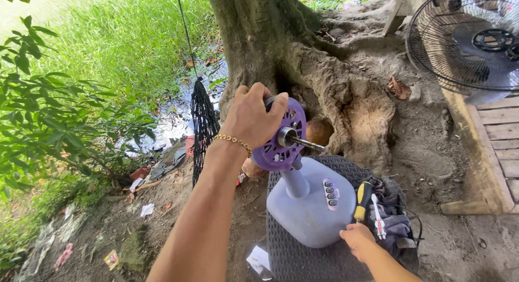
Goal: The person disassembles a purple electric fan by removing the rear cover and unscrewing the central nut with a screwdriver. They then clean the fan's internal components with a toothbrush and place the cleaned parts on a nearby wooden platform.
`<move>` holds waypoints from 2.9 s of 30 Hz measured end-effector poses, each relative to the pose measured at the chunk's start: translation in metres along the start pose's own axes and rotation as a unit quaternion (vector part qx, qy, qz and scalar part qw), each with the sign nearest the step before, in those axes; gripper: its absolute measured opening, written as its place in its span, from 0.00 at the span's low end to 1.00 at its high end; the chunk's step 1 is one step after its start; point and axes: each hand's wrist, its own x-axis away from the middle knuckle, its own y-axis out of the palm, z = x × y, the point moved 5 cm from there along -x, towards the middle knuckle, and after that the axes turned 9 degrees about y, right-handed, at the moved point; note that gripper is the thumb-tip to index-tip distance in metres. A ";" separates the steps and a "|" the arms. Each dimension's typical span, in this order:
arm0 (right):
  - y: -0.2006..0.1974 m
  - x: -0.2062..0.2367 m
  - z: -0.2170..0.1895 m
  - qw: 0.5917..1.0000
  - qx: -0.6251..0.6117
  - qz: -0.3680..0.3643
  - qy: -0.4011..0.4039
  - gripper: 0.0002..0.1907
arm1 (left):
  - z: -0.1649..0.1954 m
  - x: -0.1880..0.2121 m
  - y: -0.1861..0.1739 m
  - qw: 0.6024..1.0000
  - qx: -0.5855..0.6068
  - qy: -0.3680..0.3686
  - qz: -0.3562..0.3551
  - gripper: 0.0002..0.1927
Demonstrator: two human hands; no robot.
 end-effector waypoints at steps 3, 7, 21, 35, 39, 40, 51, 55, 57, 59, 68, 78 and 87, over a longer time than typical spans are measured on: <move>-0.005 0.001 0.001 0.992 -0.120 0.017 -0.016 0.15 | 0.001 0.001 0.001 1.000 -0.009 -0.010 0.020 0.24; -0.033 0.020 -0.045 0.945 0.099 0.260 -0.174 0.14 | 0.019 0.004 -0.012 0.987 -0.008 0.051 0.151 0.18; -0.144 0.185 -0.242 0.881 0.196 0.146 -0.406 0.32 | 0.133 0.012 0.012 0.978 0.021 0.177 -0.113 0.24; -0.150 0.281 -0.269 0.837 0.096 -0.145 -0.519 0.45 | 0.116 0.014 0.017 0.978 0.176 -0.078 -0.077 0.25; -0.134 0.280 -0.257 0.833 0.154 -0.181 -0.499 0.52 | 0.103 0.020 0.021 0.978 0.149 -0.109 -0.097 0.28; -0.130 0.278 -0.253 0.835 0.188 -0.174 -0.488 0.53 | 0.099 0.024 0.023 0.967 0.183 -0.148 -0.100 0.29; -0.144 0.242 -0.217 0.883 0.145 0.036 -0.444 0.27 | 0.065 0.024 -0.049 0.972 -0.054 -0.228 0.031 0.29; -0.144 0.240 -0.212 0.882 0.191 0.045 -0.427 0.25 | 0.062 0.026 -0.045 0.961 -0.114 -0.250 -0.036 0.38; -0.145 0.243 -0.210 0.881 0.196 0.048 -0.427 0.25 | 0.063 0.023 -0.042 0.965 -0.120 -0.231 -0.023 0.37; -0.147 0.246 -0.209 0.882 0.199 0.049 -0.425 0.25 | 0.061 0.021 -0.038 0.967 -0.129 -0.220 -0.018 0.37; -0.148 0.258 -0.213 0.881 0.191 0.038 -0.431 0.25 | 0.035 0.010 -0.018 0.968 -0.095 -0.234 -0.011 0.34; -0.145 0.267 -0.210 0.899 0.193 -0.009 -0.392 0.23 | 0.024 0.005 -0.012 0.962 -0.051 -0.264 -0.037 0.37; -0.147 0.271 -0.213 0.894 0.191 -0.008 -0.404 0.23 | 0.021 0.003 -0.010 0.970 -0.079 -0.223 -0.053 0.35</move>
